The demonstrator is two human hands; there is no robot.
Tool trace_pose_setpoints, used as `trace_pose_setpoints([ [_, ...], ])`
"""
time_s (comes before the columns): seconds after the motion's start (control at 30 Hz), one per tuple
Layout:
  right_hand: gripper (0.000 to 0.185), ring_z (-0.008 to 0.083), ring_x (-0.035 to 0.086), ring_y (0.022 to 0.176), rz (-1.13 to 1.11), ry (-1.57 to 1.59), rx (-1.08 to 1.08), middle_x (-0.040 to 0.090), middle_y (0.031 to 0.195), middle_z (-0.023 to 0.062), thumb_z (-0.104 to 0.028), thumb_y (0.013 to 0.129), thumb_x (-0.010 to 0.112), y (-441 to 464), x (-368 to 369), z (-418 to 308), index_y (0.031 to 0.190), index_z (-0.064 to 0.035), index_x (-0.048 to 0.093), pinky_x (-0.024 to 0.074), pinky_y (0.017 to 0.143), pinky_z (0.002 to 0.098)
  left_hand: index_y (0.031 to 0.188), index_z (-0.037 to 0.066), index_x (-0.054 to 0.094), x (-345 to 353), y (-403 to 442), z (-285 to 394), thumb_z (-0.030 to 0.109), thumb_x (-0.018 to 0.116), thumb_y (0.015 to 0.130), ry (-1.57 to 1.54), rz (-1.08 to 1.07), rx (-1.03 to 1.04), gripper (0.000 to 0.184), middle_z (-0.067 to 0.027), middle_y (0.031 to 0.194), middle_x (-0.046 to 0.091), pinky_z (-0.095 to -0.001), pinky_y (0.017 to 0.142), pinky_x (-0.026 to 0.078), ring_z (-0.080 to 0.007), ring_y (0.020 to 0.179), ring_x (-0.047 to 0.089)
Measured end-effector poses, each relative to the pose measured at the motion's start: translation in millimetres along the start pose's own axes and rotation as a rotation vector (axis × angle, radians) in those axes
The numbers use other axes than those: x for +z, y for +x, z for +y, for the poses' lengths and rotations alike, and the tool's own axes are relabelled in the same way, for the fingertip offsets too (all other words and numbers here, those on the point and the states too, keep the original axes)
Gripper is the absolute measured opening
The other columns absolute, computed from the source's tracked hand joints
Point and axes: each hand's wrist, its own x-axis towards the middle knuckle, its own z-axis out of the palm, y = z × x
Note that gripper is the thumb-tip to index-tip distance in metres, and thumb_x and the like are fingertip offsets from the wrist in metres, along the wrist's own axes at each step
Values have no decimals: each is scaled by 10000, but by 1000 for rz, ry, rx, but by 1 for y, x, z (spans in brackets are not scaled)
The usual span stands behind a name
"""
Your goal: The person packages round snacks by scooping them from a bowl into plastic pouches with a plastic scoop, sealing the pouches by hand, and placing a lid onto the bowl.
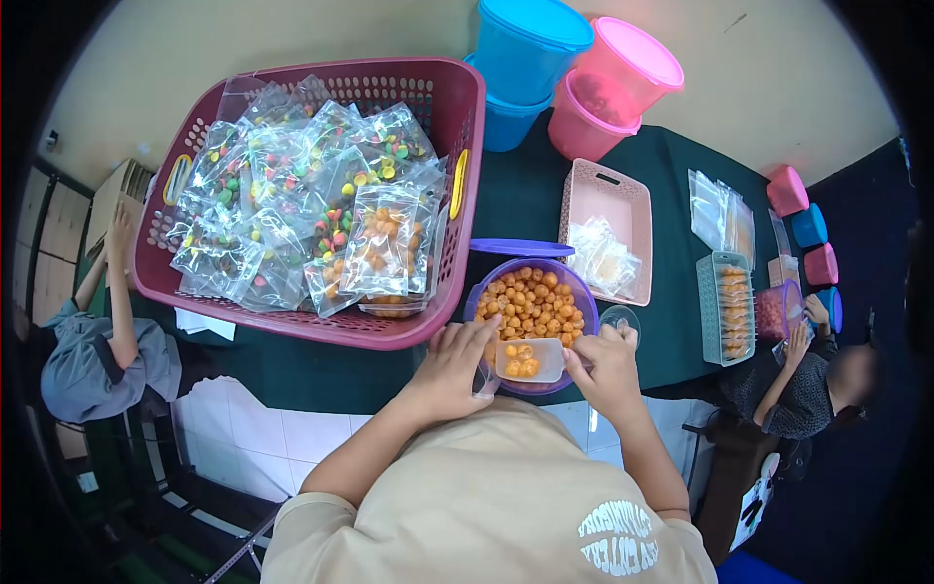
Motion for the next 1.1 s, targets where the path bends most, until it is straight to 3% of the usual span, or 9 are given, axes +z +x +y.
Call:
trace_pose_setpoints([
  [0.23, 194, 231, 522, 785, -142, -82, -111, 636, 715, 45, -271, 865, 616, 8, -7, -6, 764, -106, 633, 318, 822, 448, 1429, 63, 273, 1, 7, 14, 170, 719, 650, 11, -9, 80, 904, -141, 1171, 461, -439, 964, 287, -310, 1085, 425],
  [0.57, 199, 231, 489, 745, -43, -85, -268, 625, 695, 53, -259, 843, 640, 13, -9, -2, 733, -94, 615, 304, 746, 400, 1411, 94, 326, 10, 16, 47, 129, 728, 608, 136, 20, 45, 899, -130, 1138, 452, -430, 907, 300, -309, 1060, 429],
  [0.73, 242, 242, 491, 700, -70, 78, -211, 579, 649, 71, -270, 862, 615, -3, -5, 22, 713, -79, 614, 308, 693, 386, 1399, 104, 341, 23, 17, 65, 136, 739, 606, 184, 10, 38, 888, -142, 1170, 440, -435, 917, 295, -314, 1087, 421],
  [0.93, 260, 253, 533, 686, -226, 127, -83, 593, 634, 72, -294, 883, 589, -14, -17, 52, 727, -95, 646, 317, 675, 405, 1389, 114, 343, 43, 26, 89, 135, 737, 610, 196, 29, 38, 873, -154, 1187, 433, -456, 948, 279, -330, 1113, 407],
  [1.1, 254, 253, 543, 692, -207, 90, -96, 598, 634, 84, -291, 892, 574, -21, -28, 70, 769, -91, 672, 325, 676, 406, 1368, 139, 362, 67, 39, 105, 99, 705, 617, 271, 33, 64, 826, -156, 1188, 432, -469, 937, 278, -337, 1115, 403],
])
